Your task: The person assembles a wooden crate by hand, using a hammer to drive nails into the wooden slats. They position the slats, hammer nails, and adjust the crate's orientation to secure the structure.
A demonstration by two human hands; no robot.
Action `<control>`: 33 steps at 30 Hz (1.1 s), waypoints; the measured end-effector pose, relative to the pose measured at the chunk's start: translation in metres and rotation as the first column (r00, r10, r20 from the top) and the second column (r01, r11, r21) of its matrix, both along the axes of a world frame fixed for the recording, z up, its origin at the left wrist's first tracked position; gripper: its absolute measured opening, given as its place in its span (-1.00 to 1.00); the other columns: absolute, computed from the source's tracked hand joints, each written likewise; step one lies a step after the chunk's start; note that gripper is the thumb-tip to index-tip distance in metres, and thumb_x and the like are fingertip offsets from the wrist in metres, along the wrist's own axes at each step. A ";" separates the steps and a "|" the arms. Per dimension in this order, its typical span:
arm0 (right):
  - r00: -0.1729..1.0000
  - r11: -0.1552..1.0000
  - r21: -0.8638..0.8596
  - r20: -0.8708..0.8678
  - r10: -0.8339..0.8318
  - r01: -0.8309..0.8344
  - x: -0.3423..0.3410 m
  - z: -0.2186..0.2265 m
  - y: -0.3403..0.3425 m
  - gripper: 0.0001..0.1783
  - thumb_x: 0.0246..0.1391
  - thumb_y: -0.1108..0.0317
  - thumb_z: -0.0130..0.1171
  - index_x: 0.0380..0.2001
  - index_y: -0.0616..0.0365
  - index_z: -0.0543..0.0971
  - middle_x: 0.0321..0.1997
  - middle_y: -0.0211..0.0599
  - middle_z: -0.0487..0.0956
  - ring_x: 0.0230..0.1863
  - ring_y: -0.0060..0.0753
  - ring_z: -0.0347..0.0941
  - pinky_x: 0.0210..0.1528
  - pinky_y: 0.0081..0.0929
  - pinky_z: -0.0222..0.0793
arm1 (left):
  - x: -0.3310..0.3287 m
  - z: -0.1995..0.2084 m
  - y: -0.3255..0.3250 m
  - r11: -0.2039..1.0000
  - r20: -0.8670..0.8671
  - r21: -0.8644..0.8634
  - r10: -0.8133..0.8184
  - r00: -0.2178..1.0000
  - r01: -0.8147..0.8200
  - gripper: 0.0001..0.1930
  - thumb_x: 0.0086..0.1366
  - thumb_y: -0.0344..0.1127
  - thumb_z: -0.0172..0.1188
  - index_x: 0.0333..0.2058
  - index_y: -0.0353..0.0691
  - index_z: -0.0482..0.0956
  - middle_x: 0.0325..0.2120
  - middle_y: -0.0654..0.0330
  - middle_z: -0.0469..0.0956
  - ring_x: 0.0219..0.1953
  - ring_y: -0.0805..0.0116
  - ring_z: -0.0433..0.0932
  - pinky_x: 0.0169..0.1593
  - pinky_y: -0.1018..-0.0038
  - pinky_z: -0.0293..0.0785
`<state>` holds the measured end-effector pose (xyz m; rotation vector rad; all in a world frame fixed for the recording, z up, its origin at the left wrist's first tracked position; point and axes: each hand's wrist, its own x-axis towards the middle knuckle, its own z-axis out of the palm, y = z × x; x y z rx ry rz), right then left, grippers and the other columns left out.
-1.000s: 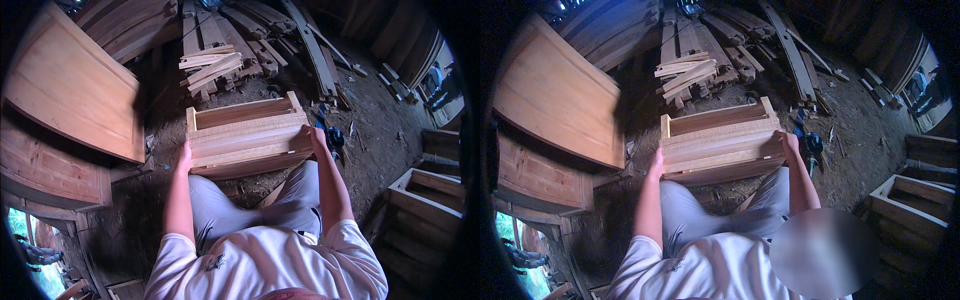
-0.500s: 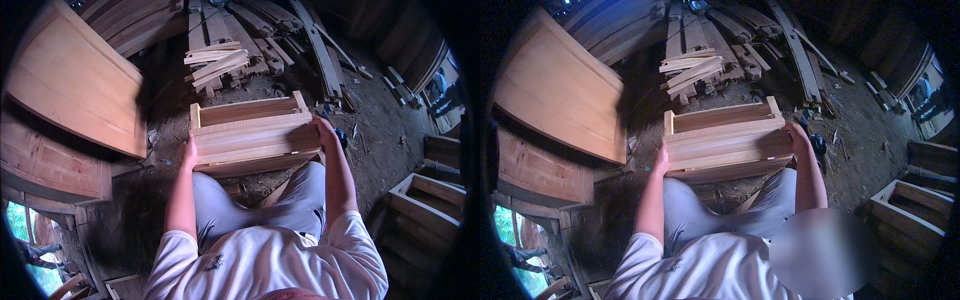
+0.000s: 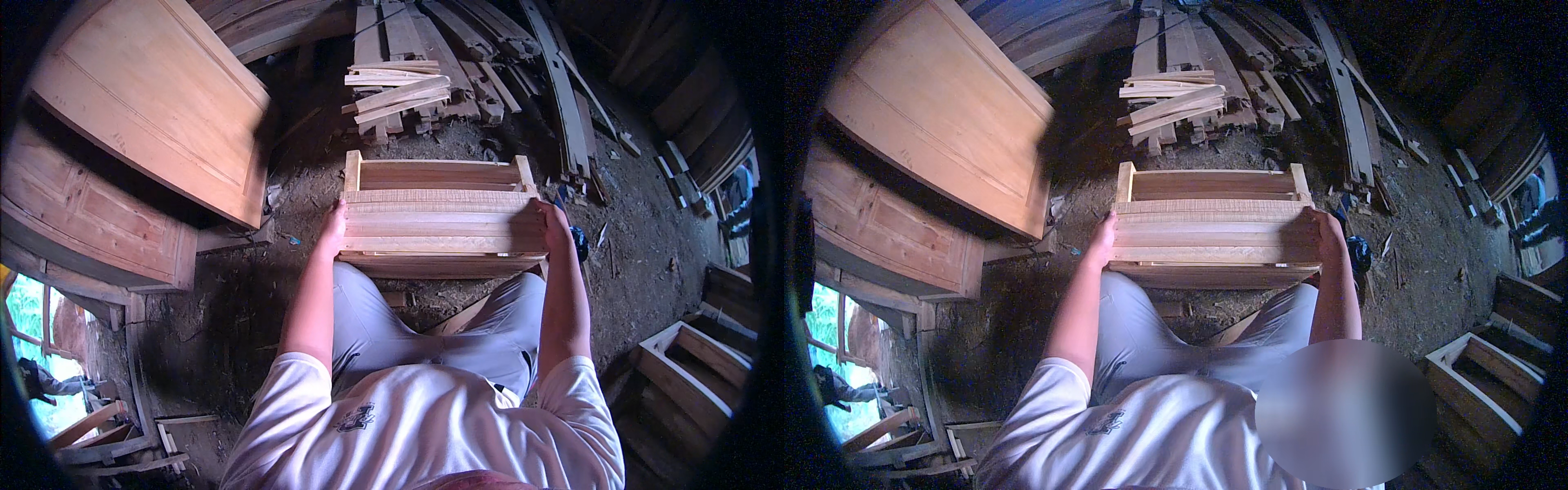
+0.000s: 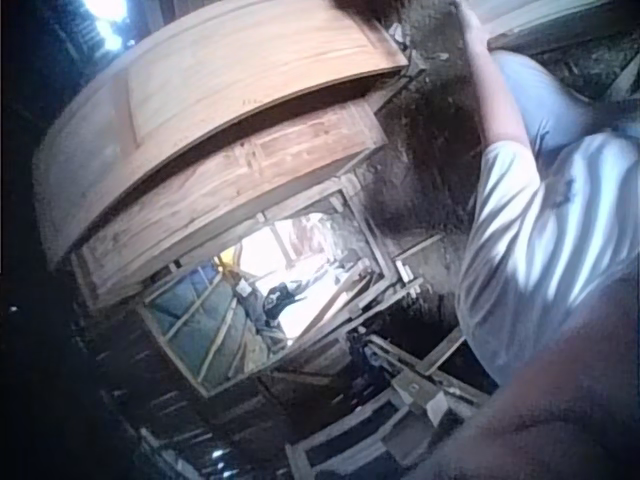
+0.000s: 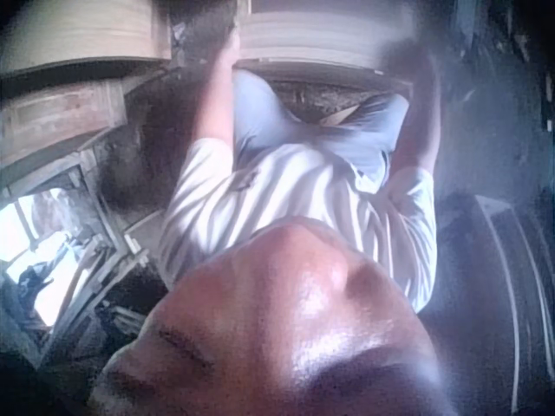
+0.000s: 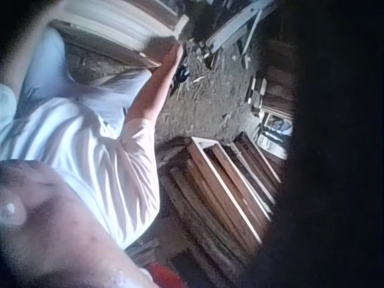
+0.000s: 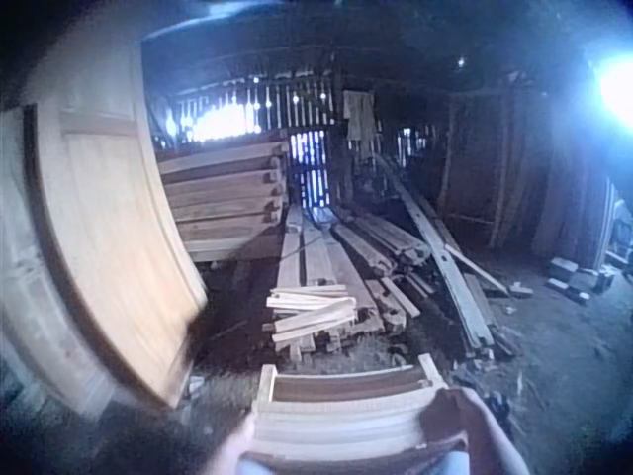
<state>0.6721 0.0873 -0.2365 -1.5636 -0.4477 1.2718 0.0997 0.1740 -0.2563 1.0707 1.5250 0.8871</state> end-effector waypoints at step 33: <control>0.985 0.996 -0.072 -0.161 -0.068 0.057 0.025 0.003 -0.017 -0.57 0.21 -0.02 0.22 -0.11 0.12 0.61 -0.10 -0.05 0.68 -0.09 -0.03 0.61 0.10 0.03 0.46 | 0.025 0.021 -0.004 0.940 0.383 -0.263 -0.106 0.918 0.218 -0.18 0.38 0.39 -0.03 0.38 -0.11 0.29 0.32 0.00 0.36 0.34 0.09 0.32 0.36 0.11 0.22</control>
